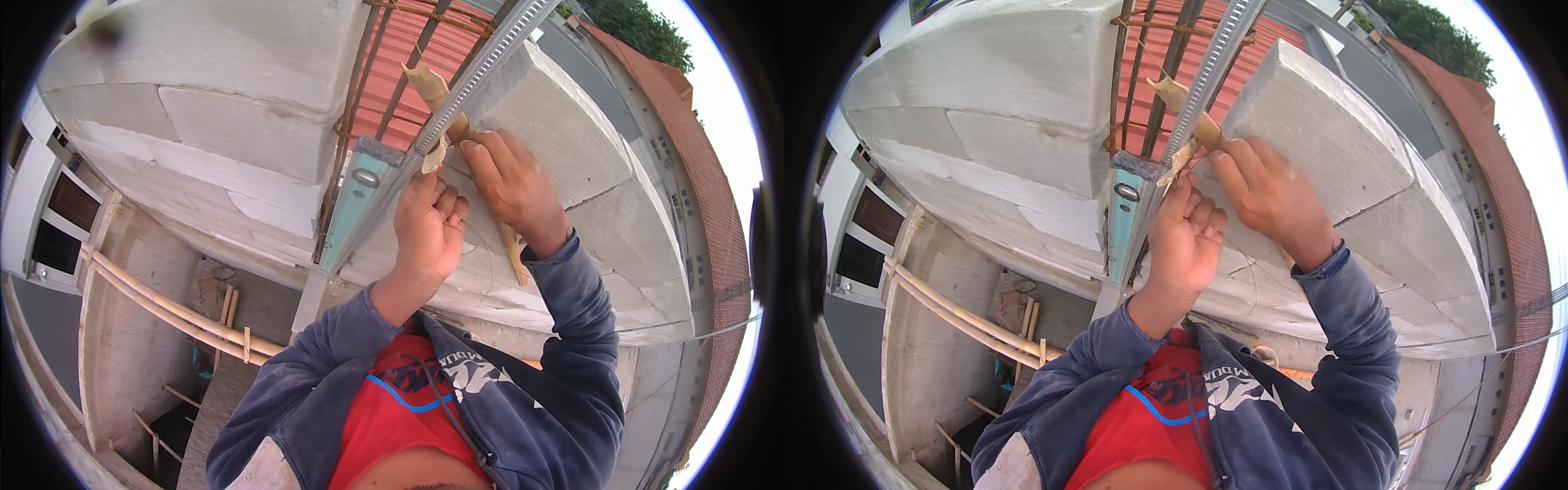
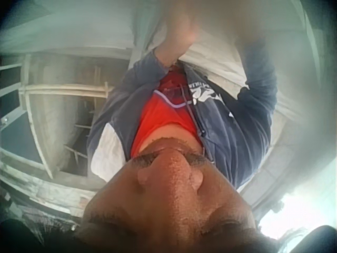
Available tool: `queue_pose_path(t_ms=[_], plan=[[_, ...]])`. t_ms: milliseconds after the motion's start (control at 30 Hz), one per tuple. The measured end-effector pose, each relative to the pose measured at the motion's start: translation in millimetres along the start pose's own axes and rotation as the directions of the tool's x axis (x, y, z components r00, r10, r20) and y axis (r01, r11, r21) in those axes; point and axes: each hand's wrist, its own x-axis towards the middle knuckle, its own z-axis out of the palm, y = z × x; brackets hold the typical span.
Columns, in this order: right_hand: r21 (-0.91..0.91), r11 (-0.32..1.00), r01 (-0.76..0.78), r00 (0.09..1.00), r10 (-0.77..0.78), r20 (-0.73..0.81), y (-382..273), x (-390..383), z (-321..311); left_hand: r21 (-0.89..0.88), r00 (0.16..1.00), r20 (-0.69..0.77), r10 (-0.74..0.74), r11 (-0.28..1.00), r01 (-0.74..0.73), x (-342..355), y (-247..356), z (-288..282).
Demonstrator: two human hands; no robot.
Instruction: The person secures a metal channel to a cinder block wall using wire ties and pliers, then checks alignment with a spirit level. They place a cinder block against the wall to support the channel and adjust its position before removing the block and rechecking the level.
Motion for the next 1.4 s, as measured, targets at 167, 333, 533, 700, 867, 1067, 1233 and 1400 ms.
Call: queue_pose_path(t_ms=[167, 333, 533, 700, 867, 1067, 1233, 1400], plan=[[-0.127, 0.990, -0.054, 0.997, 0.047, -0.058, -8, -11, 14, -0.014, 0.998, 0.046, -0.046, 0.999, 0.047, -11, 9, 5], [-0.208, 0.970, -0.124, 0.991, 0.110, -0.078, -20, -11, 19, 0.117, 0.998, 0.053, -0.026, 0.993, 0.019, -20, 7, 12], [-0.148, 0.963, -0.227, 0.966, 0.204, -0.156, -31, -9, 27, 0.341, 0.988, 0.155, 0.010, 0.938, -0.063, -31, 7, 14], [0.142, 0.871, -0.470, 0.844, 0.491, -0.218, -54, -6, 46, 0.595, 0.976, 0.217, -0.034, 0.797, -0.104, -55, 15, 7], [0.631, 0.469, -0.618, 0.520, 0.846, -0.120, -78, 1, 72, 0.789, 0.944, 0.284, -0.169, 0.600, -0.130, -94, 25, -7], [0.922, -0.244, -0.301, 0.271, 0.905, 0.328, -94, 17, 61, 0.846, 0.880, 0.330, -0.341, 0.520, -0.116, -117, 32, -12], [0.740, -0.656, 0.149, 0.286, 0.744, 0.603, -94, 19, 57, 0.884, 0.879, 0.295, -0.375, 0.457, -0.102, -122, 46, -10], [0.737, -0.652, 0.181, 0.407, 0.731, 0.547, -94, 10, 62, 0.918, 0.862, 0.287, -0.417, 0.377, -0.123, -121, 60, -7]])
